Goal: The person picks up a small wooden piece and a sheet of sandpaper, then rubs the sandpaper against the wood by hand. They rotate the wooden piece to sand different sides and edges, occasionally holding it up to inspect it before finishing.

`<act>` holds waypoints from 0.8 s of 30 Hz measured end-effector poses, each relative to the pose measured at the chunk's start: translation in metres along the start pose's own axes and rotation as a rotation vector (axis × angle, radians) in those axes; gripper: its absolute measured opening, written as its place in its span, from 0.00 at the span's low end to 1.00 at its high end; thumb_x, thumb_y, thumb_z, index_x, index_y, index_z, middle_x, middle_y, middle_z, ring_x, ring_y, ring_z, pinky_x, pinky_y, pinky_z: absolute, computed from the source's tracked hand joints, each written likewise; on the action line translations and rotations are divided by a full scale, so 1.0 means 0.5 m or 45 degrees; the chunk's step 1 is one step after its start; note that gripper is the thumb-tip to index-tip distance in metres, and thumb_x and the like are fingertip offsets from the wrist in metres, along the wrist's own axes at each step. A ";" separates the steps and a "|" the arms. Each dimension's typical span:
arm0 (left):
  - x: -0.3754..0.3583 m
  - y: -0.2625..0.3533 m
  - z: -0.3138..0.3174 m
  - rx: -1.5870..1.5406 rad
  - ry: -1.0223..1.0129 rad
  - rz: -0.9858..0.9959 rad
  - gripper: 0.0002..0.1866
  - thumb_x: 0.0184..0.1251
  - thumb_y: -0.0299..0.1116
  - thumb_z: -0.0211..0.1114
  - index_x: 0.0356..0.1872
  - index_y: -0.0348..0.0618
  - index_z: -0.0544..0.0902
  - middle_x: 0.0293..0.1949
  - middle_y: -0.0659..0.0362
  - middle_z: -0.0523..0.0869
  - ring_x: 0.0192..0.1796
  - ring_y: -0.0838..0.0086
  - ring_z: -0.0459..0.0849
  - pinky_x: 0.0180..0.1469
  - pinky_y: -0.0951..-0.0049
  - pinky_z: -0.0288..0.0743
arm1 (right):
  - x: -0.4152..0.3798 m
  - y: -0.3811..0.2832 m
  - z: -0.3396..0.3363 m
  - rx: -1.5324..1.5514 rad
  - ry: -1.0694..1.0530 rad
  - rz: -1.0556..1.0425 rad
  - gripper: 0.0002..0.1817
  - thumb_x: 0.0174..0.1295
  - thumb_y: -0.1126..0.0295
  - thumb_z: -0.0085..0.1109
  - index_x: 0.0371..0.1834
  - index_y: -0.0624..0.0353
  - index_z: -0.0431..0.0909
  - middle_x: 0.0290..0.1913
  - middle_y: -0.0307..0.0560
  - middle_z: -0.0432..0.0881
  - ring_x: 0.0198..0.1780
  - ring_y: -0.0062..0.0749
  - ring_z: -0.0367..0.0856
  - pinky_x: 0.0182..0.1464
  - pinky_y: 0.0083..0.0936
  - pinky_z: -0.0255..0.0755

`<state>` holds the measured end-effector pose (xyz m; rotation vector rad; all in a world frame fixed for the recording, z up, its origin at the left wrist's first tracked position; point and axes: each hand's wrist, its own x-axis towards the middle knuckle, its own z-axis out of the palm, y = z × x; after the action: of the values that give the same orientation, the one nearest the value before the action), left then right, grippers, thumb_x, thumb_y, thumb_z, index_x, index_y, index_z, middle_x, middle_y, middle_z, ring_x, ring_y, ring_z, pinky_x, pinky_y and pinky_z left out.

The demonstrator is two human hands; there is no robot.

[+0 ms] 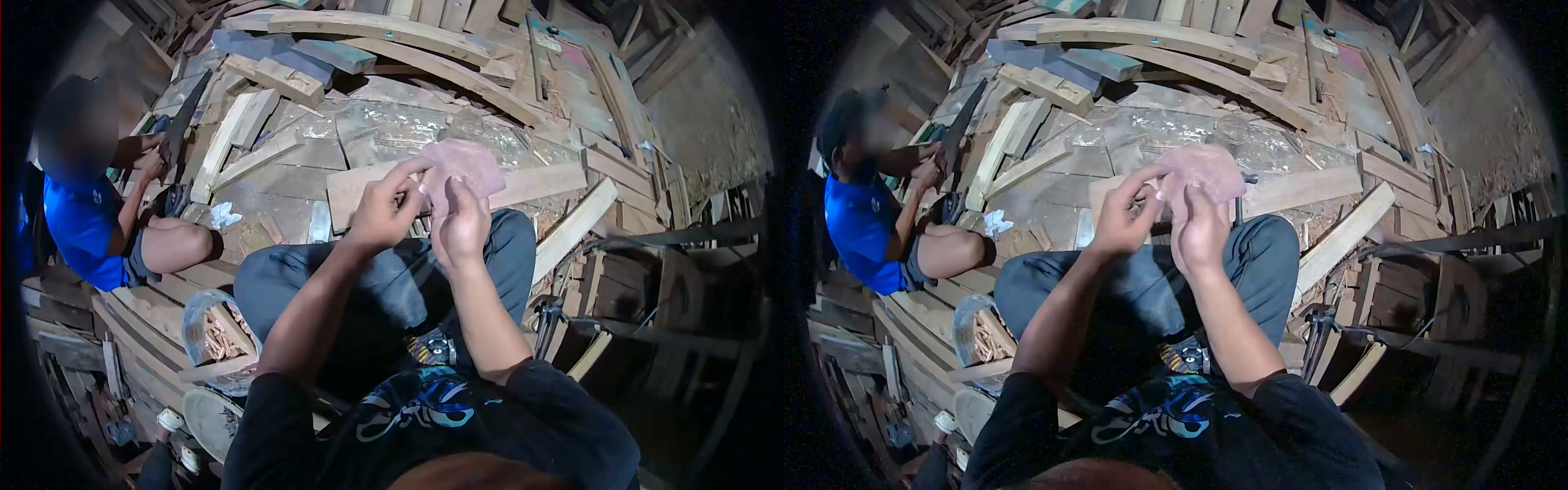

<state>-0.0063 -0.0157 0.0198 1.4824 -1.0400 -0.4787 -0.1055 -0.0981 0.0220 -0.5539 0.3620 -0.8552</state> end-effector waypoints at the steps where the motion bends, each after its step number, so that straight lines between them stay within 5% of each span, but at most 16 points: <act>1: -0.001 -0.002 0.003 0.016 -0.023 0.032 0.19 0.69 0.21 0.58 0.61 0.36 0.76 0.42 0.58 0.85 0.39 0.82 0.81 0.44 0.80 0.75 | 0.007 0.003 -0.005 -0.014 -0.033 -0.070 0.18 0.70 0.78 0.44 0.63 0.65 0.67 0.58 0.51 0.75 0.61 0.37 0.75 0.65 0.32 0.70; 6: 0.004 0.024 0.002 0.129 -0.043 0.160 0.17 0.69 0.21 0.56 0.59 0.34 0.76 0.44 0.56 0.86 0.43 0.82 0.83 0.45 0.78 0.77 | -0.020 -0.005 0.009 0.013 0.077 -0.038 0.16 0.70 0.78 0.46 0.60 0.64 0.68 0.57 0.50 0.75 0.59 0.33 0.76 0.61 0.29 0.72; 12: -0.006 0.018 0.011 0.180 -0.217 -0.033 0.17 0.69 0.23 0.56 0.59 0.38 0.78 0.45 0.53 0.87 0.43 0.75 0.87 0.46 0.74 0.78 | -0.001 -0.009 -0.027 0.022 0.117 -0.102 0.12 0.70 0.78 0.46 0.55 0.64 0.70 0.48 0.47 0.77 0.48 0.31 0.78 0.50 0.29 0.76; 15: -0.005 0.023 0.010 0.182 -0.306 -0.032 0.18 0.70 0.26 0.59 0.60 0.39 0.77 0.47 0.51 0.87 0.44 0.72 0.88 0.46 0.73 0.78 | -0.011 -0.024 -0.032 -0.065 0.029 -0.089 0.14 0.71 0.77 0.44 0.58 0.64 0.69 0.50 0.48 0.77 0.51 0.34 0.79 0.53 0.31 0.75; 18: 0.005 0.012 0.019 -0.013 -0.061 0.260 0.20 0.66 0.24 0.58 0.59 0.40 0.77 0.37 0.46 0.87 0.41 0.59 0.90 0.43 0.67 0.80 | -0.033 -0.008 -0.001 -0.055 0.166 -0.122 0.16 0.70 0.77 0.45 0.59 0.64 0.69 0.52 0.49 0.78 0.53 0.36 0.79 0.56 0.31 0.75; 19: 0.005 0.006 0.021 -0.031 -0.096 0.161 0.20 0.67 0.23 0.57 0.60 0.39 0.76 0.42 0.44 0.87 0.47 0.57 0.90 0.47 0.67 0.80 | -0.035 -0.015 0.009 -0.052 0.212 -0.125 0.16 0.69 0.78 0.45 0.60 0.65 0.69 0.53 0.50 0.78 0.55 0.36 0.79 0.57 0.30 0.75; 20: 0.003 -0.003 0.027 -0.025 -0.121 0.073 0.20 0.69 0.24 0.60 0.61 0.38 0.76 0.41 0.53 0.88 0.41 0.76 0.87 0.44 0.75 0.78 | -0.026 -0.020 -0.009 -0.087 0.148 -0.091 0.16 0.69 0.78 0.45 0.59 0.66 0.69 0.53 0.51 0.78 0.55 0.36 0.79 0.57 0.30 0.75; 22: 0.002 0.010 0.016 0.184 -0.321 -0.051 0.20 0.66 0.23 0.60 0.60 0.39 0.76 0.33 0.53 0.87 0.35 0.79 0.85 0.41 0.75 0.78 | 0.005 -0.013 -0.066 -0.125 0.082 -0.051 0.16 0.69 0.78 0.45 0.59 0.67 0.69 0.54 0.51 0.77 0.57 0.36 0.78 0.59 0.30 0.75; 24: -0.001 -0.008 0.015 0.182 -0.198 0.091 0.21 0.64 0.24 0.60 0.60 0.40 0.77 0.28 0.54 0.85 0.30 0.80 0.83 0.38 0.75 0.77 | 0.001 0.000 -0.039 -0.090 0.201 -0.080 0.12 0.70 0.77 0.46 0.54 0.65 0.71 0.47 0.49 0.79 0.49 0.34 0.79 0.53 0.29 0.75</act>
<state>-0.0112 -0.0198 0.0144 1.5466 -1.2680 -0.4828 -0.1153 -0.1046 0.0061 -0.5667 0.5229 -0.9524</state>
